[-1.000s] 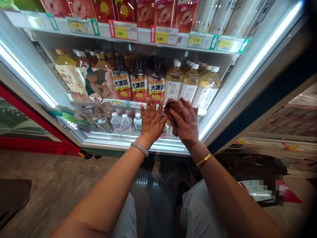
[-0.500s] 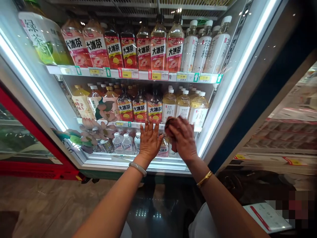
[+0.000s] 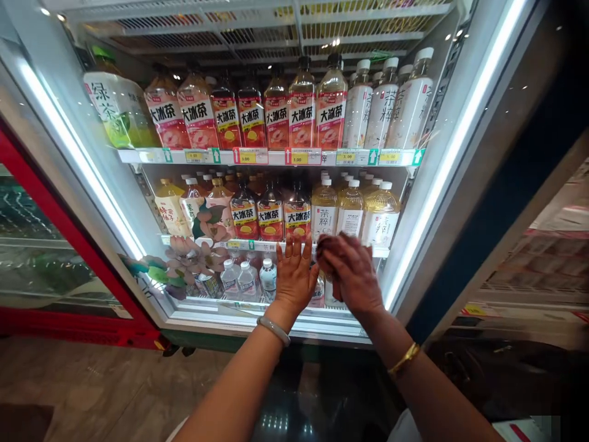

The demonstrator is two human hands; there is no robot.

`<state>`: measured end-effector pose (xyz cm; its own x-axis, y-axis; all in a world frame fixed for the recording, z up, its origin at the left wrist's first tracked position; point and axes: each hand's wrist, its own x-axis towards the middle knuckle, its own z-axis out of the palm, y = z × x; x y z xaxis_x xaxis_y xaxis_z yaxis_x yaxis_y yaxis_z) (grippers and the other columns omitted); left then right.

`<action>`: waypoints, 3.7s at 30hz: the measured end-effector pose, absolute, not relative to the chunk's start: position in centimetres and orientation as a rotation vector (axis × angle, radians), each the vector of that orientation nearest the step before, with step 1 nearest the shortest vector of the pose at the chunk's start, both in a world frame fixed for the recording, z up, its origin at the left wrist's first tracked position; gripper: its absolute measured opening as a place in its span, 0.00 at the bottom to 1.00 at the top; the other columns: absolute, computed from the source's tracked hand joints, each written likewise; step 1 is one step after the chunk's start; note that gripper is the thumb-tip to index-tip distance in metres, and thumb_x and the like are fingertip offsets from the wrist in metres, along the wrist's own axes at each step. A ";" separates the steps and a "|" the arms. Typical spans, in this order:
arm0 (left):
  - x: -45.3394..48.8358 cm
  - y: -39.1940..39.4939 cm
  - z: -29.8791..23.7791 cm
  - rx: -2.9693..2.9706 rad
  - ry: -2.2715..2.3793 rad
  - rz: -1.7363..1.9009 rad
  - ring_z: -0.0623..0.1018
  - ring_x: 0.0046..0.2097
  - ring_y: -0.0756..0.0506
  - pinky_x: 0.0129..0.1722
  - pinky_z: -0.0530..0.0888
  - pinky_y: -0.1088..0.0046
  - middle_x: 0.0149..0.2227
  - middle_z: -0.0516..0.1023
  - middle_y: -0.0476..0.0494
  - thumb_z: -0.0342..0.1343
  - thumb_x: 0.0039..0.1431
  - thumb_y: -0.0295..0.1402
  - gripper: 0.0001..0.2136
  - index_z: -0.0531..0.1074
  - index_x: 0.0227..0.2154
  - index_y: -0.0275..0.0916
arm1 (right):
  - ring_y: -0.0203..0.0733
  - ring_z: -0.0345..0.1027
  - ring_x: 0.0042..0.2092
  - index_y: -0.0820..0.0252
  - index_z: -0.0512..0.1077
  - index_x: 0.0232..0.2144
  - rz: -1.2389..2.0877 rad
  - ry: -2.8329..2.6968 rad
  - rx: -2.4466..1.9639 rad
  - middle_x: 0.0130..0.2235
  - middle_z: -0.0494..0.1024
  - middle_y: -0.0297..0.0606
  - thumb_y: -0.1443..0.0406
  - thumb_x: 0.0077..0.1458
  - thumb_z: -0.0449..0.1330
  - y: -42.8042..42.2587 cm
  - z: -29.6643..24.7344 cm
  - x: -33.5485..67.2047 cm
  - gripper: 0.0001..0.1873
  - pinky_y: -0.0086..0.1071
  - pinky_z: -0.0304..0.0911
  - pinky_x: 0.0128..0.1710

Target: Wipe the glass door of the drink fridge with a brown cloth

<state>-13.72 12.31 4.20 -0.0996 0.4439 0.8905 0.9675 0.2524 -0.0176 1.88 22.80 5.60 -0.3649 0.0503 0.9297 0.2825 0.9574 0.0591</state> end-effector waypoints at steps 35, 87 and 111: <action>-12.6 14.1 7.0 -1.276 -1.668 -0.889 0.38 0.77 0.38 0.75 0.39 0.44 0.76 0.40 0.34 0.48 0.70 0.29 0.36 0.36 0.75 0.42 | 0.47 0.53 0.74 0.43 0.73 0.59 -0.321 -1.966 -0.236 0.67 0.70 0.32 0.72 0.61 0.57 23.6 5.1 2.6 0.27 0.54 0.48 0.75; -11.7 16.5 9.5 -1.223 -1.538 -0.947 0.37 0.77 0.44 0.76 0.37 0.54 0.76 0.46 0.39 0.45 0.71 0.33 0.30 0.51 0.74 0.41 | 0.48 0.55 0.73 0.41 0.69 0.60 -0.411 -1.810 -0.196 0.66 0.70 0.33 0.66 0.63 0.61 26.2 8.5 2.5 0.24 0.58 0.43 0.75; -11.6 16.2 9.6 -1.334 -1.598 -1.087 0.41 0.77 0.44 0.76 0.36 0.55 0.76 0.49 0.41 0.46 0.67 0.33 0.30 0.56 0.72 0.40 | 0.54 0.51 0.74 0.43 0.69 0.60 -0.311 -1.667 -0.407 0.69 0.64 0.36 0.67 0.65 0.53 27.8 11.3 3.2 0.24 0.66 0.36 0.74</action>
<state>-11.56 16.15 9.58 -0.1524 0.3274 0.9325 0.9876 0.0864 0.1310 3.22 27.79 11.35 -0.1084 0.0859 0.9904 0.4368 0.8991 -0.0302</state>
